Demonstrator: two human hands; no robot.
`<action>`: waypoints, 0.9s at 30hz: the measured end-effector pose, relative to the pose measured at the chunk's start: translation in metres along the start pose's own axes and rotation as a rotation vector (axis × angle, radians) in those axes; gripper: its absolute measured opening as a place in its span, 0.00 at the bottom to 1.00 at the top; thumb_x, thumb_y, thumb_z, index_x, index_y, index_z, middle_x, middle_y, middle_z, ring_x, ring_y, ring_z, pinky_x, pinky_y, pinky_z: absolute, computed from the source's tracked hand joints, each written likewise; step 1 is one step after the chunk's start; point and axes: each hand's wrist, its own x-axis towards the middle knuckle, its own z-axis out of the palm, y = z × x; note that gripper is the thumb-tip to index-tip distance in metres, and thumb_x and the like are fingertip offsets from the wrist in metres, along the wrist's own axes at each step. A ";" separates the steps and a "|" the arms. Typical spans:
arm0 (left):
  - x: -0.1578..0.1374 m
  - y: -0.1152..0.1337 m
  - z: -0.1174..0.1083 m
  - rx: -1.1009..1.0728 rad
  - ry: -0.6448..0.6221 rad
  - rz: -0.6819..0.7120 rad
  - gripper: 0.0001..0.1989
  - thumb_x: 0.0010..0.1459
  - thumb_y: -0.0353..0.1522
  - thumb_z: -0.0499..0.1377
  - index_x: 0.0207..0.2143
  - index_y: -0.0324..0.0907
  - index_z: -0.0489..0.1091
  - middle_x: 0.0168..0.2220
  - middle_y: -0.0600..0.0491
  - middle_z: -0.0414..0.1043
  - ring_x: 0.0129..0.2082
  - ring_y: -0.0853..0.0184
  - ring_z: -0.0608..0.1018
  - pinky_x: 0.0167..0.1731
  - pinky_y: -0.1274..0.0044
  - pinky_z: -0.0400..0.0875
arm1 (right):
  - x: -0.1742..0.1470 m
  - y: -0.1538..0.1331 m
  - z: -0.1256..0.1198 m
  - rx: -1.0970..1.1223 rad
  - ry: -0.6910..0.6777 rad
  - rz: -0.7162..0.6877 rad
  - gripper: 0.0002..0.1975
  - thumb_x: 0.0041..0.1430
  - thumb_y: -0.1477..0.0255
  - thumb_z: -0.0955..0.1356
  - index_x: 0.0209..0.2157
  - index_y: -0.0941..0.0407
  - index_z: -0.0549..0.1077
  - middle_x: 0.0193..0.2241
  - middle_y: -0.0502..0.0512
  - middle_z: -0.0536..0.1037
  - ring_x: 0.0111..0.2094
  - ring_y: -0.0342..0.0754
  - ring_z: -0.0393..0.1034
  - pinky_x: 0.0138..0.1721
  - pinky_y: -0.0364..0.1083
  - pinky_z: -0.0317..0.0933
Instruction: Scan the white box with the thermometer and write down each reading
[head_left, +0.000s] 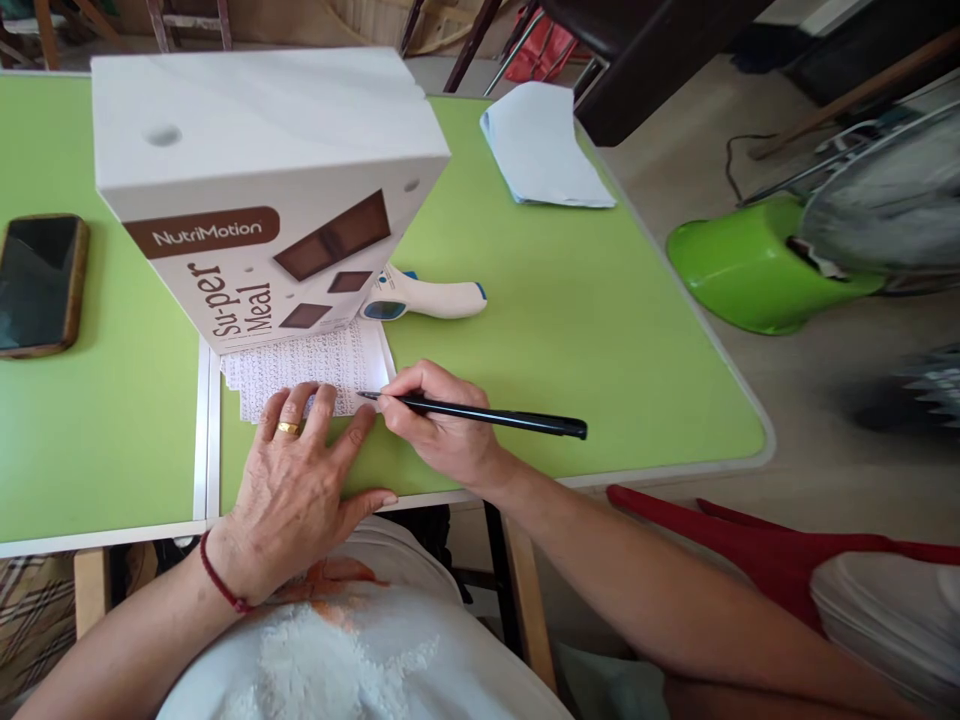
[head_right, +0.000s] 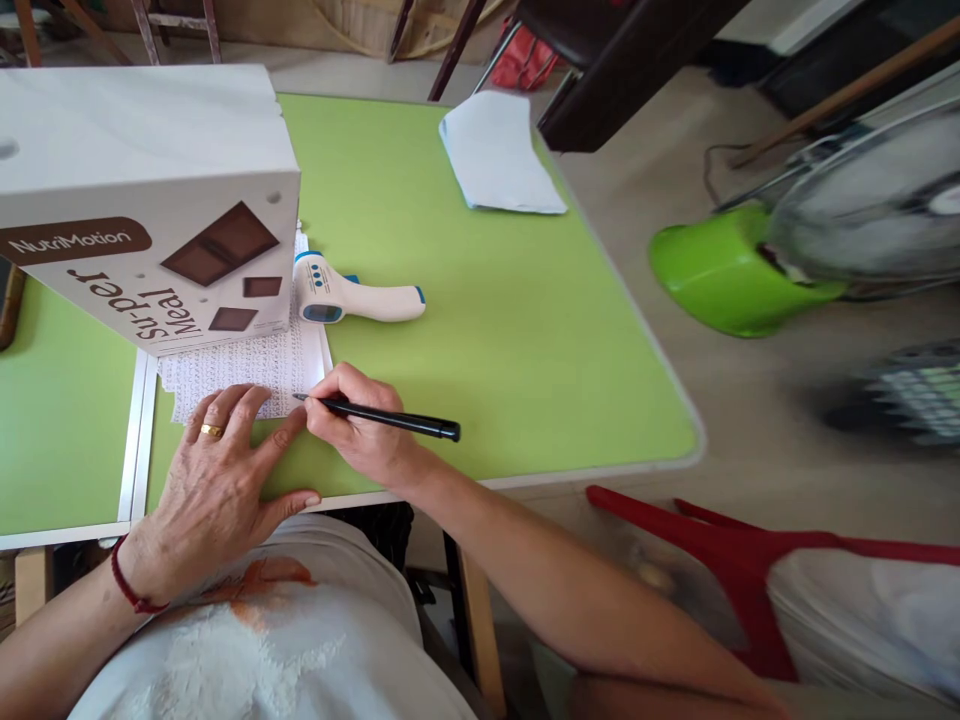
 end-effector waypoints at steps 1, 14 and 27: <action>0.000 0.000 0.000 -0.001 0.002 0.001 0.34 0.56 0.51 0.59 0.58 0.39 0.64 0.53 0.38 0.60 0.55 0.45 0.63 0.54 0.54 0.61 | 0.000 0.000 0.000 -0.004 -0.006 0.004 0.06 0.55 0.75 0.66 0.25 0.54 0.66 0.17 0.42 0.67 0.17 0.37 0.60 0.20 0.38 0.57; -0.001 0.000 0.000 -0.002 0.000 -0.002 0.34 0.55 0.51 0.59 0.57 0.40 0.65 0.53 0.38 0.60 0.55 0.45 0.63 0.54 0.54 0.61 | -0.001 0.000 -0.001 -0.007 -0.027 0.016 0.06 0.55 0.75 0.65 0.25 0.54 0.65 0.18 0.43 0.68 0.18 0.38 0.59 0.20 0.39 0.57; 0.000 0.000 -0.003 -0.018 -0.019 -0.003 0.33 0.56 0.49 0.60 0.58 0.40 0.64 0.53 0.38 0.60 0.55 0.46 0.63 0.54 0.54 0.61 | -0.001 0.000 0.000 -0.019 -0.005 0.056 0.06 0.54 0.74 0.66 0.24 0.53 0.64 0.18 0.43 0.67 0.18 0.38 0.59 0.21 0.39 0.57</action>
